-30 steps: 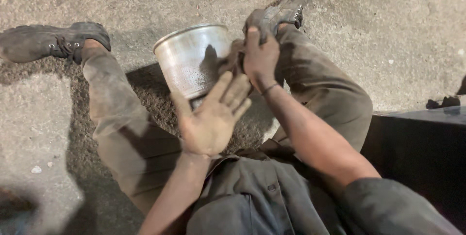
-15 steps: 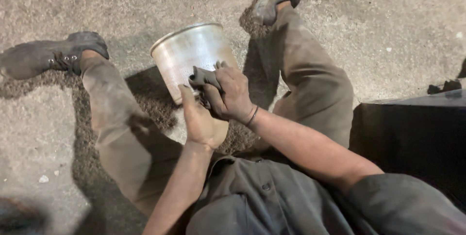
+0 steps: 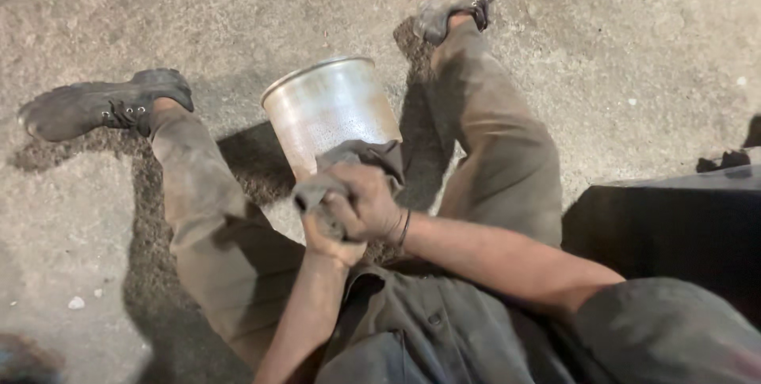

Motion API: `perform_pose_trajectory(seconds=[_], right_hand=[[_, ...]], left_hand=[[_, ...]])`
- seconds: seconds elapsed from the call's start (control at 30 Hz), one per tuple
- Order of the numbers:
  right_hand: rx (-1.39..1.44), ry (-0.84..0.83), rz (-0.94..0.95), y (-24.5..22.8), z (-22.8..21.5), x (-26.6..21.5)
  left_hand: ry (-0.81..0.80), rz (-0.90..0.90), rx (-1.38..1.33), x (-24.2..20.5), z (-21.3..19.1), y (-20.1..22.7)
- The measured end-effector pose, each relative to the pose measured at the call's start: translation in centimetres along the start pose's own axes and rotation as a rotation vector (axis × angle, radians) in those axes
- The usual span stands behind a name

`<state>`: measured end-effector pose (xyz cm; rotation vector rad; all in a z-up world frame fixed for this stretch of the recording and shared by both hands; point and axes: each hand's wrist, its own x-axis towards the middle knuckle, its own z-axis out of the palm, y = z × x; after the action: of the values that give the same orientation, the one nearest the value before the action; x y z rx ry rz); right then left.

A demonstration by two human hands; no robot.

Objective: The person sands the outer surface and edges of a metal cylinder using a piece of sandpaper while sitting on the floor.

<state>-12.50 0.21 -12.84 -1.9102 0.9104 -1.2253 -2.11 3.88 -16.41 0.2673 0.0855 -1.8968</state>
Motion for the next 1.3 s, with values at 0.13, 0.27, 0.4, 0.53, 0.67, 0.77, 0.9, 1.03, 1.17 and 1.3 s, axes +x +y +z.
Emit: perform_pose_trajectory(seconds=[0.13, 0.27, 0.4, 0.53, 0.67, 0.77, 0.9, 1.03, 1.17, 1.3], right_hand=[[-0.208, -0.065, 0.137, 4.3, -1.3, -1.5], [-0.399, -0.259, 0.346, 7.9, 0.7, -5.8], [-0.018, -0.421, 0.612, 15.1, 1.1, -10.0], [0.042, -0.668, 0.825, 23.3, -0.4, -13.2], [-0.607, -0.447, 1.156, 24.4, -1.6, -12.2], [-0.828, -0.390, 1.008, 25.1, -2.4, -10.9], [-0.893, -0.341, 0.460, 28.5, -2.3, -12.1], [-0.774, -0.336, 0.676, 31.4, -0.8, -14.4], [-0.774, -0.317, 0.814, 34.3, 0.2, -16.6], [-0.447, -0.105, 0.995, 36.7, -0.5, -17.6]], left_hand=[[0.411, 0.011, 0.322, -0.3, 1.4, -0.8], [0.706, -0.207, 0.484, 3.1, -6.2, -0.6], [0.732, -0.242, 0.947, 4.5, -16.7, 0.2], [0.651, -0.547, 1.702, 5.1, -19.6, -1.1], [0.770, -0.856, 2.143, 6.8, -17.2, -0.3], [0.701, -0.670, 2.181, 7.0, -16.0, -0.5], [0.641, -0.458, 2.219, 8.1, -14.1, -0.7], [0.525, -1.034, 2.133, 10.6, -10.7, -1.0], [0.058, -1.131, 2.183, 11.0, -4.4, -0.9], [0.013, -0.877, 2.001, 10.0, 2.6, 1.0]])
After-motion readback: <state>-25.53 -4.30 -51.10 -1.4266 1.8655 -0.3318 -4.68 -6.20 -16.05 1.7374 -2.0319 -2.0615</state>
